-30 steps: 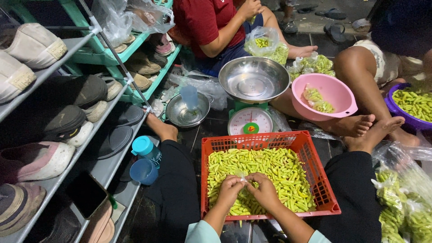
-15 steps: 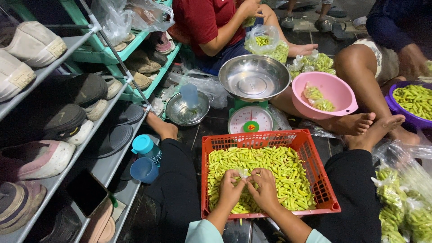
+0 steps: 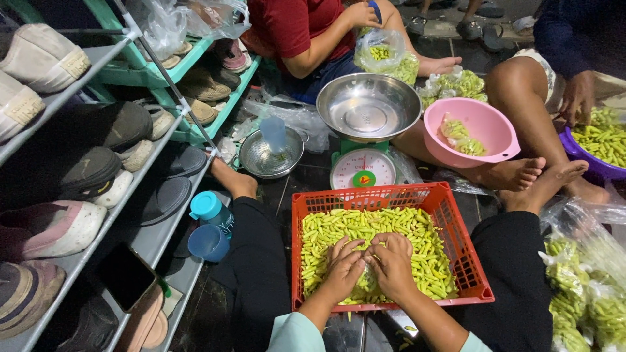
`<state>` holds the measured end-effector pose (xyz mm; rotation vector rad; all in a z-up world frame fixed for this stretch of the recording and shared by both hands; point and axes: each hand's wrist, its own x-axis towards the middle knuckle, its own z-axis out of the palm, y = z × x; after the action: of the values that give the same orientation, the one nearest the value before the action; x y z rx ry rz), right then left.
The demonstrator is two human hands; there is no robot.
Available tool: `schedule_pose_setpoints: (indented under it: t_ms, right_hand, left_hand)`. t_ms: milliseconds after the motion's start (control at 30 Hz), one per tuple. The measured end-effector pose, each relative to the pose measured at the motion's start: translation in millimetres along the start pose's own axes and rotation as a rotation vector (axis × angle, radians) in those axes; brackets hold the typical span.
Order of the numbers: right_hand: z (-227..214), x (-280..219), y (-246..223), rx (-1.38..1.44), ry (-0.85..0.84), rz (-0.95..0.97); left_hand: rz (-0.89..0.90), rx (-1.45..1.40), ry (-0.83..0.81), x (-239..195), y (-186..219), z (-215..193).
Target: The person sits on the floor and repeatedly scoops green beans from a red crate into small plastic bags. They tie each bag and place it on the floor beside them. Other people are also packaging beans nearby.
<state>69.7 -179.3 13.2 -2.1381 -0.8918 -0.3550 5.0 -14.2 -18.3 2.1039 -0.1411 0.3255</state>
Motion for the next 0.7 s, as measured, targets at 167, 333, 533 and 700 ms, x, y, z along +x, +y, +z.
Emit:
schedule_pose_setpoints:
  t_ms: [167, 333, 533, 700]
  right_hand:
    - [-27, 14, -24, -0.036, -0.093, -0.075]
    - [-27, 12, -42, -0.248, -0.116, -0.276]
    - [-18, 1, -30, -0.292, 0.099, -0.318]
    - [-26, -1, -21, -0.284, 0.159, -0.29]
  left_hand:
    - [0.136, 0.15, 0.114, -5, 35, -11]
    - [0.217, 0.309, 0.3, -3, 43, -12]
    - [0.103, 0.364, 0.107, -1, 32, -5]
    - [0.128, 0.408, 0.018, 0, 23, 1]
